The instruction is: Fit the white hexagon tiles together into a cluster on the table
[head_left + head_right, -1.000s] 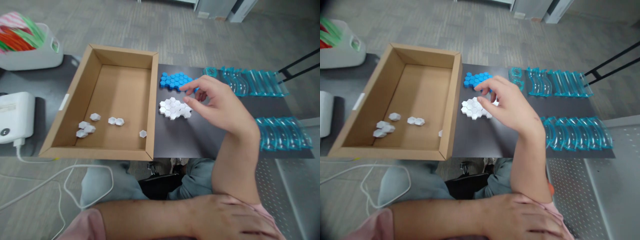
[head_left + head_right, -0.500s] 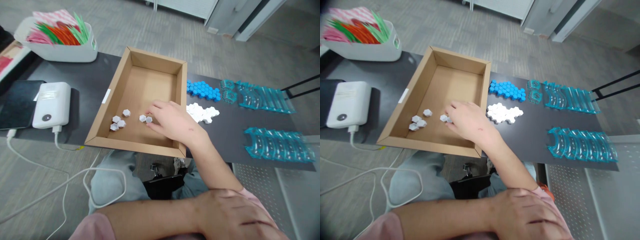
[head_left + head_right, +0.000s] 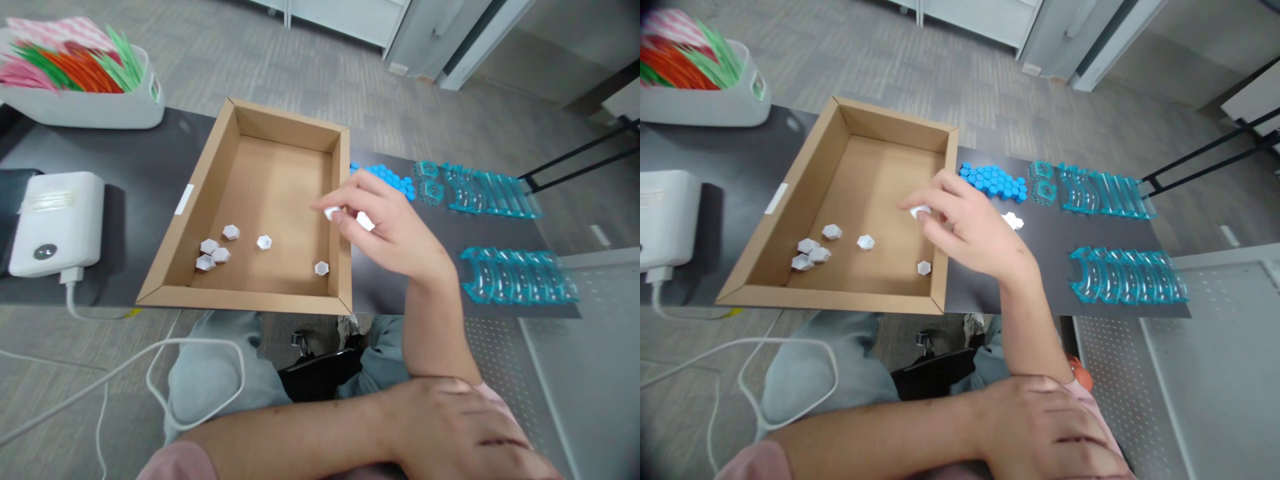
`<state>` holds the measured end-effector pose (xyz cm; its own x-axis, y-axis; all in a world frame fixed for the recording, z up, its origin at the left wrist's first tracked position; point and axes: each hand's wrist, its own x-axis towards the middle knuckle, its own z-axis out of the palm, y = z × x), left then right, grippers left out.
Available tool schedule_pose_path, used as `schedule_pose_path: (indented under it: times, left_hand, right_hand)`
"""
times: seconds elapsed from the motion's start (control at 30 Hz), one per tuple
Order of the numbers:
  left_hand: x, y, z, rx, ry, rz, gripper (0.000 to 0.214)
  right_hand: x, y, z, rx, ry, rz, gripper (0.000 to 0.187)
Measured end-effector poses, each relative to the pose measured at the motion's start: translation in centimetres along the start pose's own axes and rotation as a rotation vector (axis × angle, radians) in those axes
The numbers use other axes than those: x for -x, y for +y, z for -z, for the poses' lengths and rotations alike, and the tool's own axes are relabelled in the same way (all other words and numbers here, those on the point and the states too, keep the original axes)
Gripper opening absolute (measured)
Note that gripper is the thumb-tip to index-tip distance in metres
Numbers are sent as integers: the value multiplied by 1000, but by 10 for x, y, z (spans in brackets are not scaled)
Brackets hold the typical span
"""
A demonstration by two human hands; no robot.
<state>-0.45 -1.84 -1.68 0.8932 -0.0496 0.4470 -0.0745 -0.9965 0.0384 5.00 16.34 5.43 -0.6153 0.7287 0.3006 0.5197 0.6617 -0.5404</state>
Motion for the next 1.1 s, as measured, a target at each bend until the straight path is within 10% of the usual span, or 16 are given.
schedule_pose_path:
  times: [0.37,1.1]
  left_hand:
    - [-25,12,-29,-59,78,-11,75]
    - [-43,13,-53,-21,91,-26,69]
  right_hand:
    - [89,75,69,-26,248,-410,27]
    - [147,125,57,-236,126,-544,30]
